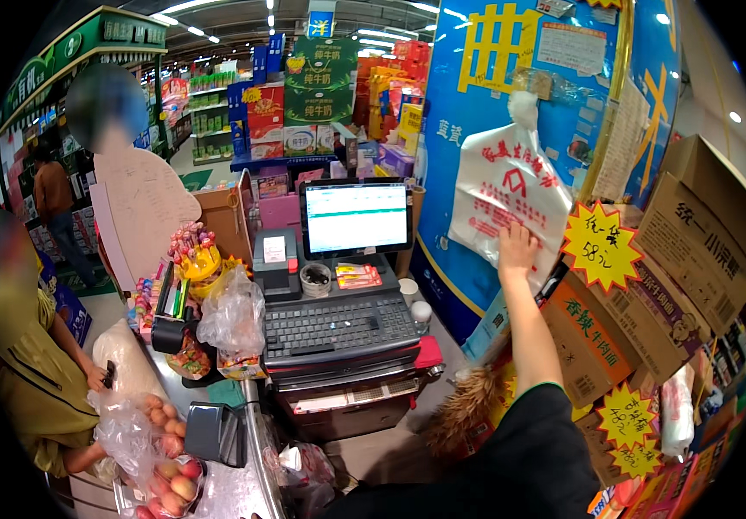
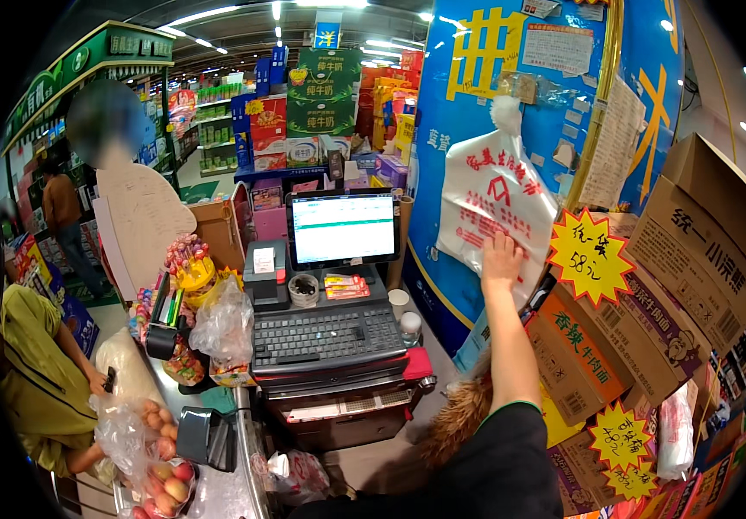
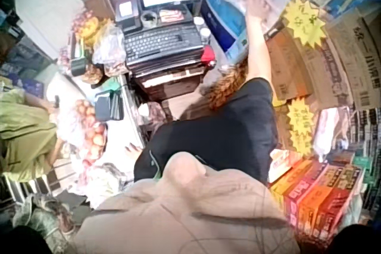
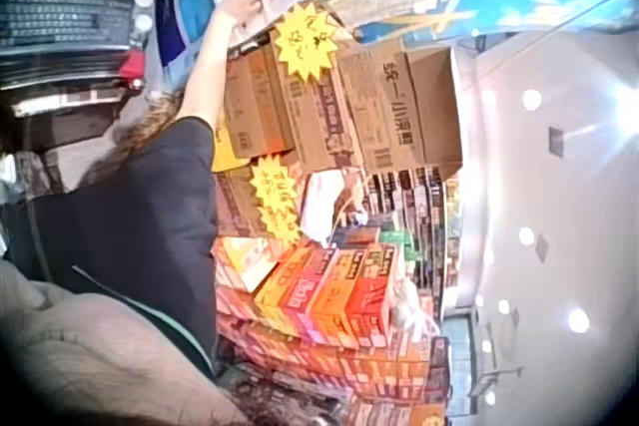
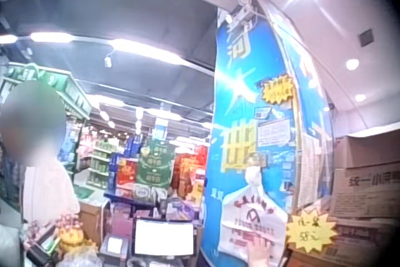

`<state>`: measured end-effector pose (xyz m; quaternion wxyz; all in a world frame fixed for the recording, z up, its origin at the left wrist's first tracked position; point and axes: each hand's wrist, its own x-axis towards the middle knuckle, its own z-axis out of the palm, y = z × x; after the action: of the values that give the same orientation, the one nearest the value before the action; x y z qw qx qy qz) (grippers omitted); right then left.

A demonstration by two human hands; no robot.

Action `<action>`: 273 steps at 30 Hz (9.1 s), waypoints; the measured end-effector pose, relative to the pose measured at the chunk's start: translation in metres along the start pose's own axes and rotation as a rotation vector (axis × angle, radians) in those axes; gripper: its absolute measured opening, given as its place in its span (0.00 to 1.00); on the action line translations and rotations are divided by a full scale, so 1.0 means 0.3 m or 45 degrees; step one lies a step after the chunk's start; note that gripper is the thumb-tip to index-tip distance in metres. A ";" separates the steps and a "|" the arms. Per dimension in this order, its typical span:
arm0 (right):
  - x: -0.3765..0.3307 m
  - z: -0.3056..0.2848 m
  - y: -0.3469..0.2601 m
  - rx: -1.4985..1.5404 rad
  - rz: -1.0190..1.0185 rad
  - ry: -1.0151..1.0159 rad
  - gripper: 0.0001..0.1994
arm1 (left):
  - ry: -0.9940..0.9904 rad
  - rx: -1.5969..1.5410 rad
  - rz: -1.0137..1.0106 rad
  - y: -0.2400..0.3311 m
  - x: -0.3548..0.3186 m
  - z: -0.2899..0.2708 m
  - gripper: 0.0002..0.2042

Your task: The person scans various grocery items including vegetables, fruits, and packaged goods at a checkout counter using a handheld barcode scanner. They place items into plastic bags and handle cash transactions, including giving change from the cash drawer.

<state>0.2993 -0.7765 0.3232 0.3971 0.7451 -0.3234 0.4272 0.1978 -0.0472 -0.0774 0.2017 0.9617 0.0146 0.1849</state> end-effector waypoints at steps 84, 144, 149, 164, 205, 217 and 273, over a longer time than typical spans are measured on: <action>-0.703 -1.695 -1.312 2.851 -1.983 -2.098 0.32 | 1.194 -2.128 -0.764 0.137 -0.149 -0.897 0.09; -0.529 -1.160 -1.104 2.315 -0.429 -1.492 0.21 | 1.030 -1.601 -1.058 0.064 0.041 -0.748 0.12; -0.676 -1.127 -1.139 2.236 -0.757 -1.270 0.14 | 1.213 -1.605 -1.295 0.020 0.028 -0.700 0.11; -0.706 -1.505 -1.197 2.330 -1.873 -0.985 0.14 | 0.549 -1.740 -1.012 0.228 0.149 -0.688 0.08; -1.468 -2.065 -1.217 1.860 -2.292 -1.789 0.40 | 1.144 -2.747 -1.703 0.188 -0.568 -0.466 0.21; -1.420 -2.203 -1.169 1.065 -1.720 -3.922 0.18 | 1.295 -2.095 -1.468 -0.052 -0.749 -0.266 0.12; -0.847 -2.398 -1.468 2.669 -1.424 -3.598 0.12 | 1.593 -1.460 -0.645 -0.223 -0.571 -1.482 0.20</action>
<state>0.2796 0.0936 0.1872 0.6287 -0.4235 -0.2459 0.6040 -0.1192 0.1666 0.2145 0.6428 0.4031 0.2398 0.6056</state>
